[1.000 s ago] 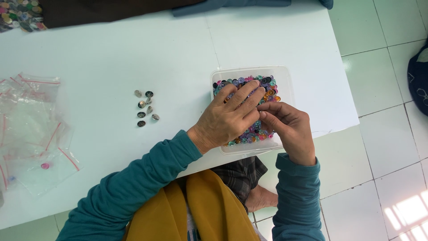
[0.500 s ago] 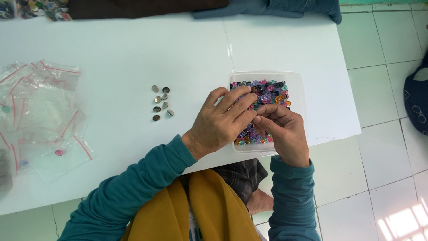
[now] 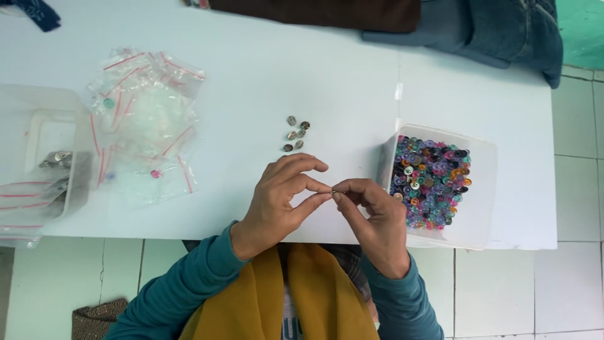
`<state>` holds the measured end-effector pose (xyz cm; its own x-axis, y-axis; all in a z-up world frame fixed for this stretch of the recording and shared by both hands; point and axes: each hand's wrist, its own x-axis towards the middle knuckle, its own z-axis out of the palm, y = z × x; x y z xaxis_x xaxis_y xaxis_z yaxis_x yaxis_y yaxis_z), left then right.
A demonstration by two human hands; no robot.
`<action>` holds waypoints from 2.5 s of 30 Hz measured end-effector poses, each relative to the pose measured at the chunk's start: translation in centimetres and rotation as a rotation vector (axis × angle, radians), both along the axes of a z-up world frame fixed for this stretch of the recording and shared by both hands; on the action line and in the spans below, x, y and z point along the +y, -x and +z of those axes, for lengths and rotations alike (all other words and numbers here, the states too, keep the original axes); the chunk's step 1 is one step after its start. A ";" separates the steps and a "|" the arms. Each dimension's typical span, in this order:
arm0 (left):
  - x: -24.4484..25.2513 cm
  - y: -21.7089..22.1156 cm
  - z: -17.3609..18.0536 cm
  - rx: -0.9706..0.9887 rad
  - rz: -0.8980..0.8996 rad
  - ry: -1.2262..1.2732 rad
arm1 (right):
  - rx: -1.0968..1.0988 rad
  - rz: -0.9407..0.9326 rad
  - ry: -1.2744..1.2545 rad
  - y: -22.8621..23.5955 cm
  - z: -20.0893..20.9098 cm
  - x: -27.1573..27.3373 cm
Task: Sorting and bagging buttons from a large container into small plastic bags
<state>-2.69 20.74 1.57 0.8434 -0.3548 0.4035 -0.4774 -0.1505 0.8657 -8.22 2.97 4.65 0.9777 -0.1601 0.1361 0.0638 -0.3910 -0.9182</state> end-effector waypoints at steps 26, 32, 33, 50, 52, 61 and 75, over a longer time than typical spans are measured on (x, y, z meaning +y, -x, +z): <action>4.3 -1.0 -8.7 0.032 0.347 -0.415 | -0.068 0.013 0.326 -3.1 -9.2 5.6; 4.5 -0.9 -8.5 0.042 0.330 -0.430 | -0.077 0.017 0.322 -3.1 -9.4 5.6; 4.5 -1.0 -8.4 0.046 0.325 -0.428 | -0.078 0.018 0.314 -3.1 -9.5 5.5; 5.0 -0.5 -8.7 0.069 0.325 -0.368 | -0.055 0.027 0.280 -2.7 -8.4 5.9; 5.6 -0.1 -8.2 0.086 0.336 -0.338 | -0.054 0.045 0.261 -2.7 -8.1 6.0; 12.3 3.3 -6.0 0.114 0.473 -0.218 | -0.057 0.210 0.298 -4.3 -6.6 9.4; 17.5 3.9 -7.0 0.006 0.713 -0.309 | -0.429 0.433 0.586 -11.9 -4.2 21.6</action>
